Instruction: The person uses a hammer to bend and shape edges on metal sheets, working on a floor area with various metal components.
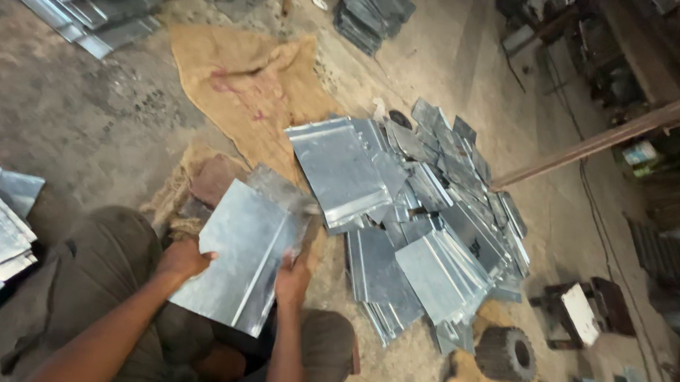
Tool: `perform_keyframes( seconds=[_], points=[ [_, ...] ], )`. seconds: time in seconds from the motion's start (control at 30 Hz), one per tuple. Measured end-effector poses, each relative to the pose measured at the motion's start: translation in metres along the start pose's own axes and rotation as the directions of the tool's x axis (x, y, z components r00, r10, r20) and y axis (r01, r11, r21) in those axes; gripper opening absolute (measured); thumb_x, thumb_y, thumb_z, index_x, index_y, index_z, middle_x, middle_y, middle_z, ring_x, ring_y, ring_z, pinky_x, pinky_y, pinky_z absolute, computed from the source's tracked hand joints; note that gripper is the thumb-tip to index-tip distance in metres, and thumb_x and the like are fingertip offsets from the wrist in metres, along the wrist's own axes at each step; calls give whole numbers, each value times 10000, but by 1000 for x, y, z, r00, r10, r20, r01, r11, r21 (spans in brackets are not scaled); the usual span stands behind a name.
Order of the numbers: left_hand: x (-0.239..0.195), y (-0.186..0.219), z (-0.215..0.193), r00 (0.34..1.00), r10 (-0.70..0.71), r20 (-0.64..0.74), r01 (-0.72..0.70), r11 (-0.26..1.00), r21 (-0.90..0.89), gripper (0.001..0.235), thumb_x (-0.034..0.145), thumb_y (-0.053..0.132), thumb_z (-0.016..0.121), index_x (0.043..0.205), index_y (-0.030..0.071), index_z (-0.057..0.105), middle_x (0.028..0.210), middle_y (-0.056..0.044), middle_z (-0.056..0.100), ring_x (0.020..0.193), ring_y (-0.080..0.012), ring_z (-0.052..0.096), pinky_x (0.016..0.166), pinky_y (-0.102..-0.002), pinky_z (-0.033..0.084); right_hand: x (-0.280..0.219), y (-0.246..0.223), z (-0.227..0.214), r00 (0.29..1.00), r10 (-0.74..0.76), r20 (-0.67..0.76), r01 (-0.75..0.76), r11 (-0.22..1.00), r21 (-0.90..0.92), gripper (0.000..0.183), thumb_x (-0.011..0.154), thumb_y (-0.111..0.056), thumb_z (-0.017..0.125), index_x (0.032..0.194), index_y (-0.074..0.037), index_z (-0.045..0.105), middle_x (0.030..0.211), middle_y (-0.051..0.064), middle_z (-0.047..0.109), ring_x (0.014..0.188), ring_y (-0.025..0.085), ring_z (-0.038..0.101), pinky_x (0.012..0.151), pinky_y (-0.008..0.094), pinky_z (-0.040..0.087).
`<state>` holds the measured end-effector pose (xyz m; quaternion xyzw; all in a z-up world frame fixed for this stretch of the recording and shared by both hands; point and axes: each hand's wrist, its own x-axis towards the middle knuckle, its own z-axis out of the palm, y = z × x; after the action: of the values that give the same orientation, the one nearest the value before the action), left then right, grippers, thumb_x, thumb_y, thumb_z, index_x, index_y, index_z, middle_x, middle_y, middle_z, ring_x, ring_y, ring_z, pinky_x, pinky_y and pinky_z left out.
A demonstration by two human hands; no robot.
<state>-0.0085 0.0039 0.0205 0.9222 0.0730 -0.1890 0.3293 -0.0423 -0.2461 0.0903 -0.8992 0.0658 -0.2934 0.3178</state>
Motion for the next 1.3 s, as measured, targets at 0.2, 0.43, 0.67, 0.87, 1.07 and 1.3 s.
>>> perform_keyframes(
  seconds=[0.2,0.43,0.67,0.87,1.07,1.3],
  points=[
    [-16,13,-12,996,-57,-73,52,996,-79,607,896,539,713,1253,49,669,1171,-272,704,1118,-452,674,942,-533,543,22,-58,-82,956,283,82,-293,884,364,377,1040,-372,594,896,-27,647,712,55,614,605,148,562,549,319,491],
    [-16,21,-20,976,-30,-216,2,992,-127,620,833,483,763,1238,30,647,1171,-285,675,1112,-468,650,900,-549,535,86,-204,-198,965,-30,-262,239,523,818,408,1067,-442,593,1127,-45,519,801,37,542,610,84,459,534,219,373],
    [-16,18,-15,988,-67,-142,36,977,-211,582,878,469,721,1269,45,645,1131,-291,700,1087,-480,665,918,-555,536,45,-83,-70,930,-81,-359,330,615,717,470,1078,-526,572,1018,-60,554,812,46,574,679,107,507,583,260,440],
    [0,14,-2,972,-27,-234,-6,990,-143,574,893,487,707,1240,34,645,1136,-291,689,1079,-488,655,887,-572,533,-19,25,-24,903,392,175,-430,820,378,465,1062,-457,559,866,-56,690,660,-14,534,587,96,457,519,269,364],
    [-1,12,-1,977,-71,-199,26,975,-219,536,899,457,715,1252,58,656,1129,-293,704,1066,-487,675,892,-564,546,53,-130,-158,995,-45,-90,99,571,815,318,1087,-372,568,1033,-59,544,902,66,596,674,150,523,573,288,433],
    [2,14,0,978,-90,-190,59,985,-160,572,917,506,711,1245,40,655,1113,-298,708,1050,-478,686,889,-549,555,130,-212,-199,802,-163,-574,574,475,667,421,1089,-491,545,1204,-103,426,808,40,531,606,109,478,523,253,408]
  ],
)
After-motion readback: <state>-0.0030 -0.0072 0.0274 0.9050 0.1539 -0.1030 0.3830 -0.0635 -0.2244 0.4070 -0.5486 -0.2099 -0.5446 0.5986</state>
